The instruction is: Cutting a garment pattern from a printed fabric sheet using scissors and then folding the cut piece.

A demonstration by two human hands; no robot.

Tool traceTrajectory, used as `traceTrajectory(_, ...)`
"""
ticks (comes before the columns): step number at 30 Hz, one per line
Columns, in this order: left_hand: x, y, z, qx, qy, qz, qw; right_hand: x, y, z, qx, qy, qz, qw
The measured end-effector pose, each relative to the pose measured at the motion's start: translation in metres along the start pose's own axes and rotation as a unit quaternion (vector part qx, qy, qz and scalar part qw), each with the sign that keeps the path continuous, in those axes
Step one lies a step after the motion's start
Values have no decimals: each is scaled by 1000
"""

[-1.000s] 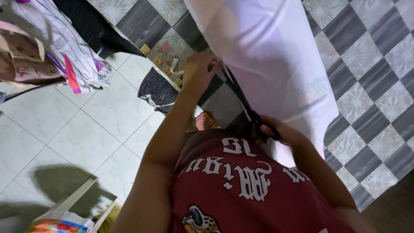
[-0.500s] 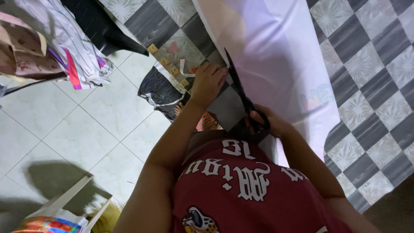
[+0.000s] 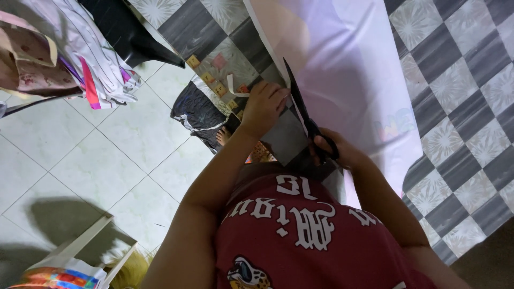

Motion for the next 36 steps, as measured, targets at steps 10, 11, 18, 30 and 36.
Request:
traceTrajectory(10, -3, 2, 6, -4, -2, 14, 1000, -3, -20, -10, -3, 9, 0, 1000)
traceTrajectory(11, -3, 2, 6, -1, -3, 16, 1000, -3, -20, -10, 0, 5, -5, 1000)
traceTrajectory(18, -3, 3, 6, -5, -11, 18, 1000, -4, -24, -11, -6, -5, -19, 1000)
traceTrajectory(30, -2, 0, 4, -6, -12, 6, 1000, -4, -20, -9, 19, 6, -18, 1000)
traceTrajectory(36, -2, 0, 4, -6, -6, 8, 1000, -3, -28, -12, 34, 8, -3, 999)
Point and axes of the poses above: each hand's wrist, its own x-axis away from the middle knuckle, its own z-axis out of the back of the hand, y = z × x, the point moved 2 cm from there along -x, towards the middle knuckle, and after that the axes turned 14 degrees about -y, right-handed, at the moved point
